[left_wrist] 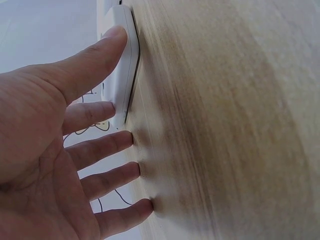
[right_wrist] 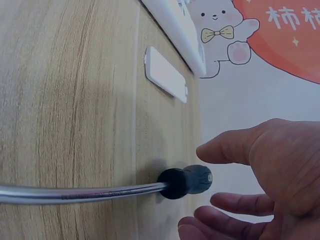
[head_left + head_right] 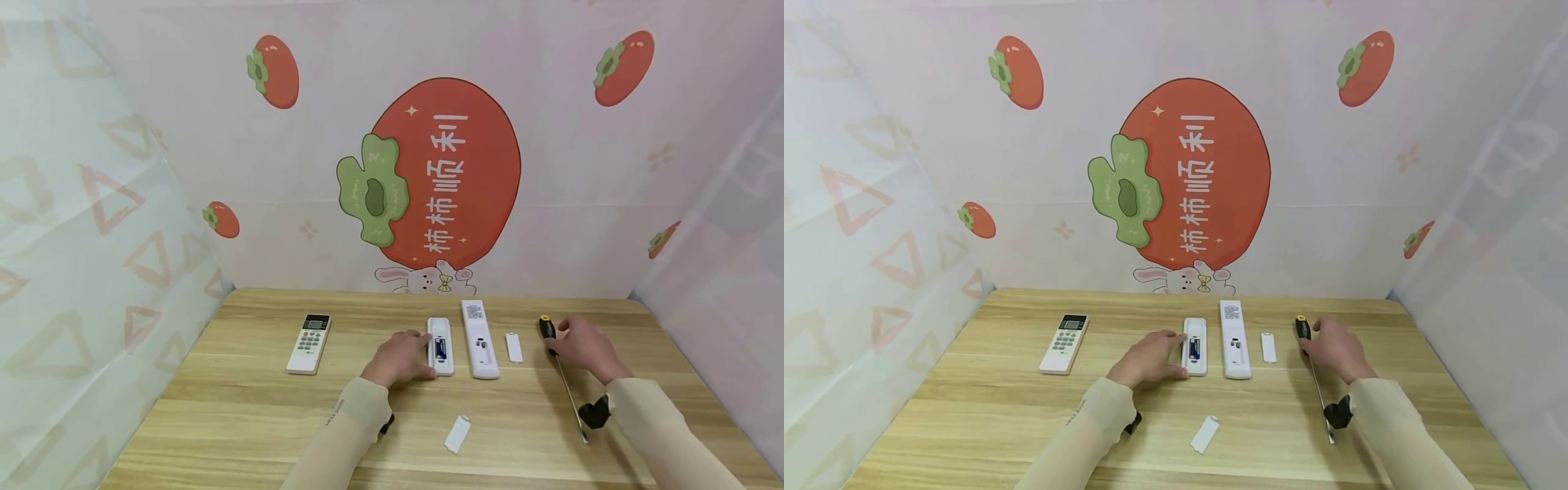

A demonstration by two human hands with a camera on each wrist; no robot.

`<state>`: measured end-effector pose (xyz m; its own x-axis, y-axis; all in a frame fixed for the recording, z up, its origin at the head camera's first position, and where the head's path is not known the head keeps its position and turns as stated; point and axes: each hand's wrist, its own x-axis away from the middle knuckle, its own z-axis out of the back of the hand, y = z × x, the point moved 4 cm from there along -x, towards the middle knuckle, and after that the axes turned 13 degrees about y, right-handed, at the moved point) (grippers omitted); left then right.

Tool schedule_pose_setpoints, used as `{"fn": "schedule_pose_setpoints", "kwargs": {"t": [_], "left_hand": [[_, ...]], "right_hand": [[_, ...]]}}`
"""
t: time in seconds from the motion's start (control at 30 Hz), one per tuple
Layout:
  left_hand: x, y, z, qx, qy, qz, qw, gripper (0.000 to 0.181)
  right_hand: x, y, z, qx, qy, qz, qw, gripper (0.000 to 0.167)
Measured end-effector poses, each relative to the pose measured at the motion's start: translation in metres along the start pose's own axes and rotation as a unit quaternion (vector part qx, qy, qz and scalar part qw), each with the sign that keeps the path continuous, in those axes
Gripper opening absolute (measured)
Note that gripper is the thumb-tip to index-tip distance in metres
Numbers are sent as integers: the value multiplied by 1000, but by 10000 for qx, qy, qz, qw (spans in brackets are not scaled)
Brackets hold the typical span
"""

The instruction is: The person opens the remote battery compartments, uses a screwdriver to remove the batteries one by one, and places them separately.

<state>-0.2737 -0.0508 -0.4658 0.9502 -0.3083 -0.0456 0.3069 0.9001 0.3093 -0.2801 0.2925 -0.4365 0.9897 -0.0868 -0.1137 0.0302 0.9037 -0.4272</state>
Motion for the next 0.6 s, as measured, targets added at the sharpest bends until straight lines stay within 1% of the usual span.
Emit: {"fn": "schedule_pose_setpoints", "kwargs": {"t": [0.1,0.3,0.6], "left_hand": [[0,0,0,1,16,-18,10000,77],[0,0,0,-56,17,-59,10000,77],[0,2,2,-106,40,-82,9999,76]], "right_hand": [[-2,2,-2,36,-1,-68,10000,57],[-7,5,-7,127,-2,-156,9998,56],[-11,5,-9,159,-124,-268,9994,58]]}}
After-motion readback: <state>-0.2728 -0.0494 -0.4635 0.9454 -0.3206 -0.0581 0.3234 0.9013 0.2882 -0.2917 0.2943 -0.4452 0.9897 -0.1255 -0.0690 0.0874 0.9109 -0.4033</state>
